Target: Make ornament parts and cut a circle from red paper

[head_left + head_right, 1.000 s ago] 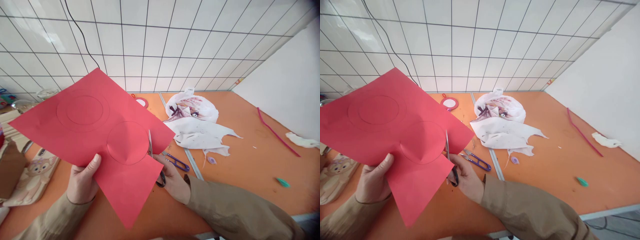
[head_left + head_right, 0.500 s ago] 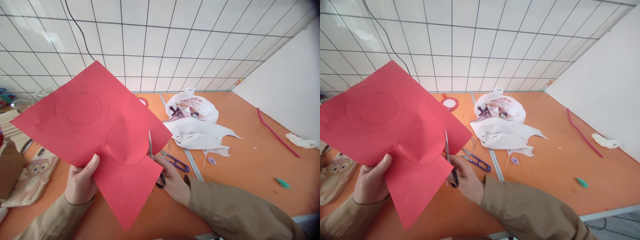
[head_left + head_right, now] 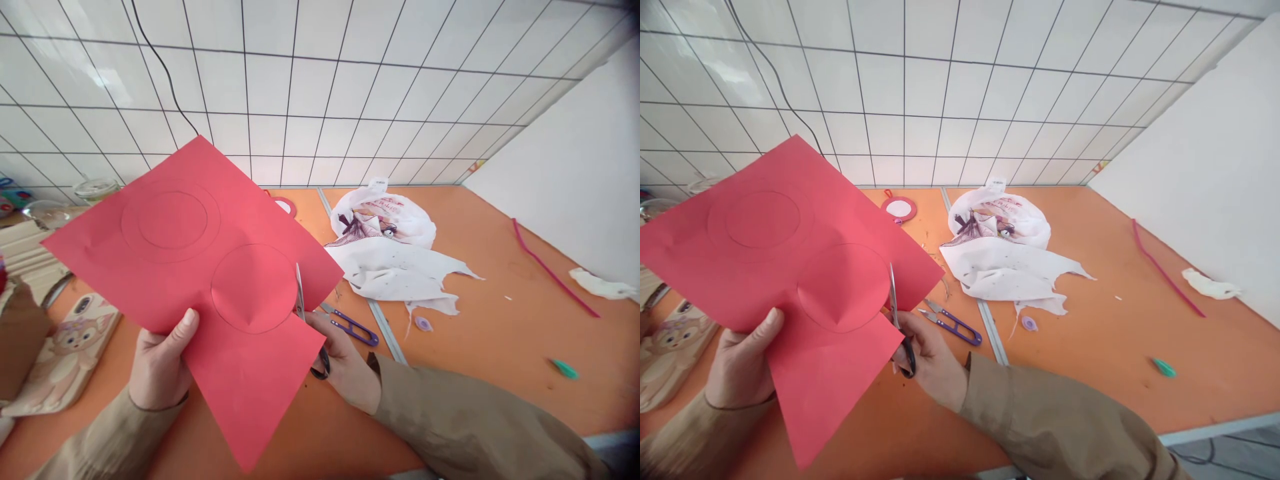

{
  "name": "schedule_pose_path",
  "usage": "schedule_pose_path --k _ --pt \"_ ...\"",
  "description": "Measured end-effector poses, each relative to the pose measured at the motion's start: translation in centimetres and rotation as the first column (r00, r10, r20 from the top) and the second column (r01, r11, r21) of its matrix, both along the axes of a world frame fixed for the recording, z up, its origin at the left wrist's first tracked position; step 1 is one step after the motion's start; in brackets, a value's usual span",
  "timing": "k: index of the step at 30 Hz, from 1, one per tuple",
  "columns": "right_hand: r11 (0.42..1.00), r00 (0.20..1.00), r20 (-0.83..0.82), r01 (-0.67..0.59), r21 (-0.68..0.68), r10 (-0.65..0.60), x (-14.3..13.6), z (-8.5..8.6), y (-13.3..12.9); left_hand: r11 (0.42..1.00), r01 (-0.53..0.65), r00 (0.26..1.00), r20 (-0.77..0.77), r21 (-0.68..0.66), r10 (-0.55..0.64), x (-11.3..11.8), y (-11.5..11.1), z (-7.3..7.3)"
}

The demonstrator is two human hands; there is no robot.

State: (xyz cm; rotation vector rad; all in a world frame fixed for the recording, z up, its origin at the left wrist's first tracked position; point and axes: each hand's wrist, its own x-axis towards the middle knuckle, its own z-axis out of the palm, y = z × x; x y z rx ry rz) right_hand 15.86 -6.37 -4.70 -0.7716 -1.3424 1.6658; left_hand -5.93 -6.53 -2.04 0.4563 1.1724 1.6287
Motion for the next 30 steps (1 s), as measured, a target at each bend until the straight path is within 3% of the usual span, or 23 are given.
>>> schedule_pose_path --k 7,16,30 --pt "1.000 0.999 0.034 -0.003 -0.011 0.003 0.2 0.1 0.0 0.999 -0.036 0.998 0.061 0.007 0.035 0.2 0.1 0.6" --pt "1.000 1.000 0.011 -0.016 -0.003 0.016 0.1 -0.2 0.0 1.000 -0.011 1.000 -0.012 0.011 0.011 0.1 0.2 0.7" --pt "0.999 0.999 -0.015 -0.042 -0.013 0.042 0.3 -1.1 -0.2 0.999 -0.034 0.999 0.012 0.019 0.034 0.2 0.4 1.3"
